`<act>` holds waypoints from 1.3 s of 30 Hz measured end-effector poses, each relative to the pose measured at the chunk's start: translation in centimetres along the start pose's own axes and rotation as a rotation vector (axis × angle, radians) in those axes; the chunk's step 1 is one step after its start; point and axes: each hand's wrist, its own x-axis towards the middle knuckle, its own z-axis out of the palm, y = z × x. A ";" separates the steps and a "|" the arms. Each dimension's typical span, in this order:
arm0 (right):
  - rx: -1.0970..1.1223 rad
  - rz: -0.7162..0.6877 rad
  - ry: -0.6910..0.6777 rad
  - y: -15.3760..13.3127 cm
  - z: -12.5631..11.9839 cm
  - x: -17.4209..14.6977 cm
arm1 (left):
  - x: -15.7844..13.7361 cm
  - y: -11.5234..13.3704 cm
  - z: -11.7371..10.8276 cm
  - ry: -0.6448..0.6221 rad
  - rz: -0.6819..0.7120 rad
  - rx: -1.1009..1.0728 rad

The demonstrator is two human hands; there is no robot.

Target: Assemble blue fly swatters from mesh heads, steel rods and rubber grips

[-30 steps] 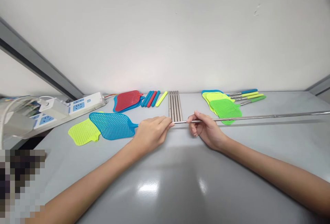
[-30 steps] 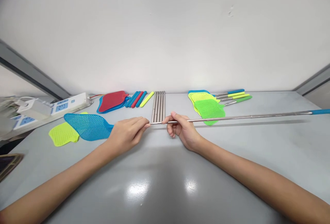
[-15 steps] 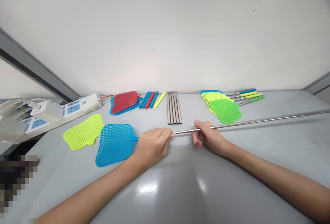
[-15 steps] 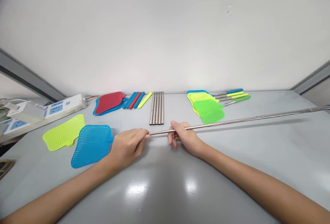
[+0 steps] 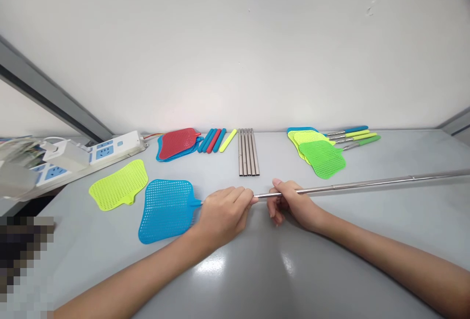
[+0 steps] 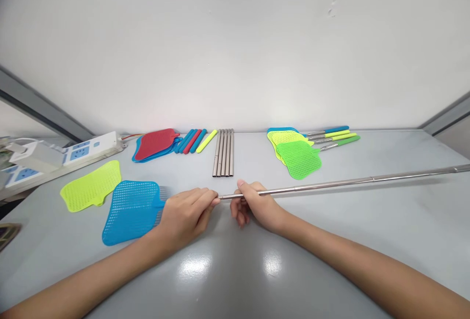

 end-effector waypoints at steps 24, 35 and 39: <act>0.407 -0.325 0.306 0.1 -2.4 1.2 | 1.1 -4.2 0.7 -0.005 -0.006 0.110; 0.349 -0.279 0.236 0.7 -2.3 1.3 | 0.5 -4.0 0.7 0.007 -0.014 0.078; 0.302 -0.274 0.174 0.8 -2.3 1.2 | 0.2 -3.6 0.5 0.057 -0.028 0.116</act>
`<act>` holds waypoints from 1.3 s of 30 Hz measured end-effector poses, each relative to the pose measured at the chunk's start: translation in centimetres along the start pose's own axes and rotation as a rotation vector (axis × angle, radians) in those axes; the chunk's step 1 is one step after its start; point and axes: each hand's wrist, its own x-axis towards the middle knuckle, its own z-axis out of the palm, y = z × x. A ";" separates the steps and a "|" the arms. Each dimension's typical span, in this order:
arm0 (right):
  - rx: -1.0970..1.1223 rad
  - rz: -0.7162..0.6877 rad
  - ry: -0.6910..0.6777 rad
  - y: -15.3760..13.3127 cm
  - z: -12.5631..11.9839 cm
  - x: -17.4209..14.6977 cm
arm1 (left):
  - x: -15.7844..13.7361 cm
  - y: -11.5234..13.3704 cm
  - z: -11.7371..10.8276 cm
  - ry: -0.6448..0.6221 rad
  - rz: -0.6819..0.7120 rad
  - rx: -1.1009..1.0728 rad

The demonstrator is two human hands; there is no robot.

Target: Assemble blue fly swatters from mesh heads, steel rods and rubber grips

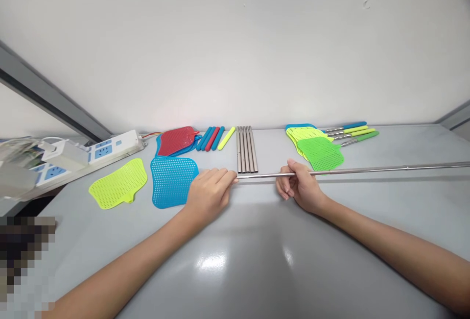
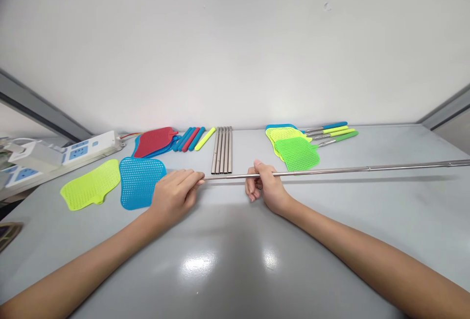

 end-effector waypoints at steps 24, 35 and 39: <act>-0.243 0.063 -0.112 -0.1 0.2 -0.1 | 0.0 2.1 -0.5 -0.053 -0.050 -0.027; -0.155 -0.052 0.153 0.3 0.0 0.1 | 0.3 2.2 -0.3 -0.163 -0.088 -0.144; -0.069 -0.086 0.233 0.2 0.1 0.2 | 0.4 2.2 -0.3 -0.181 -0.087 -0.168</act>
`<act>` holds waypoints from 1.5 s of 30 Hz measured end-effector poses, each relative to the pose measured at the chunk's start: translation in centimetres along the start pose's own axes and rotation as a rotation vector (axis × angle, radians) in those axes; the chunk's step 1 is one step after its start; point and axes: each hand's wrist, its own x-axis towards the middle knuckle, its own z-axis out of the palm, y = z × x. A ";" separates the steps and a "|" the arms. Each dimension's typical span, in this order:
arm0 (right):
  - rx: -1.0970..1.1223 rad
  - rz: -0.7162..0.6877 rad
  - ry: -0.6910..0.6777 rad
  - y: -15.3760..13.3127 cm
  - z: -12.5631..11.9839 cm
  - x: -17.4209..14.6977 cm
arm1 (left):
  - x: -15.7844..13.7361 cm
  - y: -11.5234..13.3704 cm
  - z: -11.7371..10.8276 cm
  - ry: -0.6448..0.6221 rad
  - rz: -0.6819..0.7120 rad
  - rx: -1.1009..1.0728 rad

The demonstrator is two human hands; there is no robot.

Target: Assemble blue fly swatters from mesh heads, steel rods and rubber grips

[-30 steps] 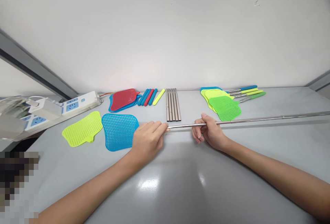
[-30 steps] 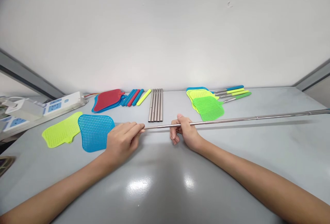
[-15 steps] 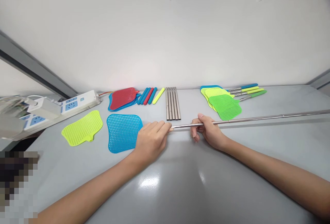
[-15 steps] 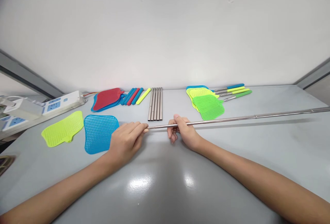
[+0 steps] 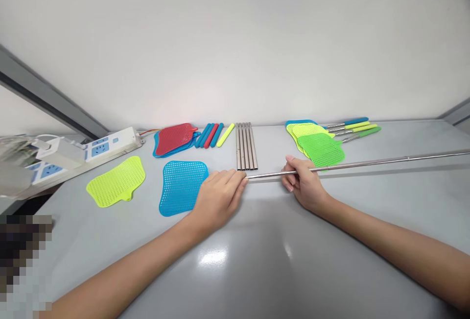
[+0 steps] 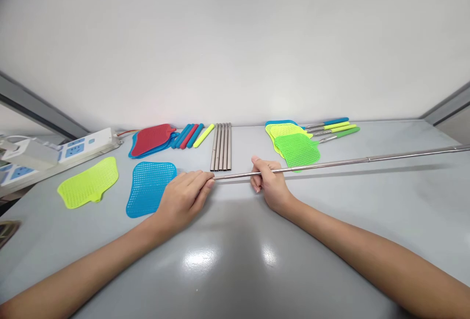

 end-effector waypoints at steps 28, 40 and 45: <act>0.024 0.071 -0.080 -0.2 -0.4 0.3 | 1.1 -2.7 -0.2 -0.117 -0.036 0.018; -0.166 0.087 -0.443 -0.6 -0.6 -0.4 | -0.1 -1.0 -0.1 -0.018 -0.004 0.077; -0.180 0.099 -0.507 -0.6 -0.4 -0.6 | -0.4 -0.2 -0.2 -0.011 -0.008 0.063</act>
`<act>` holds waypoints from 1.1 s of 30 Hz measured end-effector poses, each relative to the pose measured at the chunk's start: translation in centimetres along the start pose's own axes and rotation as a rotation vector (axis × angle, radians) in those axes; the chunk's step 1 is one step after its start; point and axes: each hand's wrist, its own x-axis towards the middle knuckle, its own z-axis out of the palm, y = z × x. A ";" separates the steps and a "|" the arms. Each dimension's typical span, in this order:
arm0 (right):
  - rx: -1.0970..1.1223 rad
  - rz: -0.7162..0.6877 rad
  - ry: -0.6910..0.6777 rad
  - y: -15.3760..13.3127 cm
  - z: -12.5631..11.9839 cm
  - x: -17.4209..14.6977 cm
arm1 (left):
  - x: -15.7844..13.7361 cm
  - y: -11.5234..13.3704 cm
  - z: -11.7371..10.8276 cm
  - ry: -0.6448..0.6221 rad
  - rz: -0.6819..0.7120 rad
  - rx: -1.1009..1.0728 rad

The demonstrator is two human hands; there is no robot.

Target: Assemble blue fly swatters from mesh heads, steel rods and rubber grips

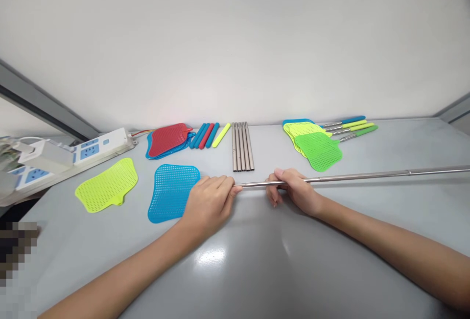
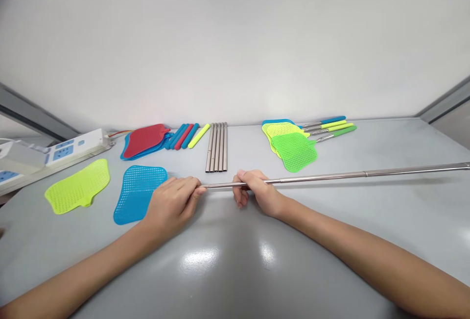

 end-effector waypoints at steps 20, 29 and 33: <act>-0.041 0.055 0.028 -0.3 0.0 0.3 | 0.5 0.6 -0.4 -0.173 -0.040 -0.078; -0.014 0.019 0.201 0.1 -0.2 0.2 | 0.8 0.0 -0.4 -0.171 -0.039 -0.215; 0.109 -0.009 0.259 0.5 -0.4 0.4 | 1.1 -1.0 -0.5 0.046 -0.122 -0.340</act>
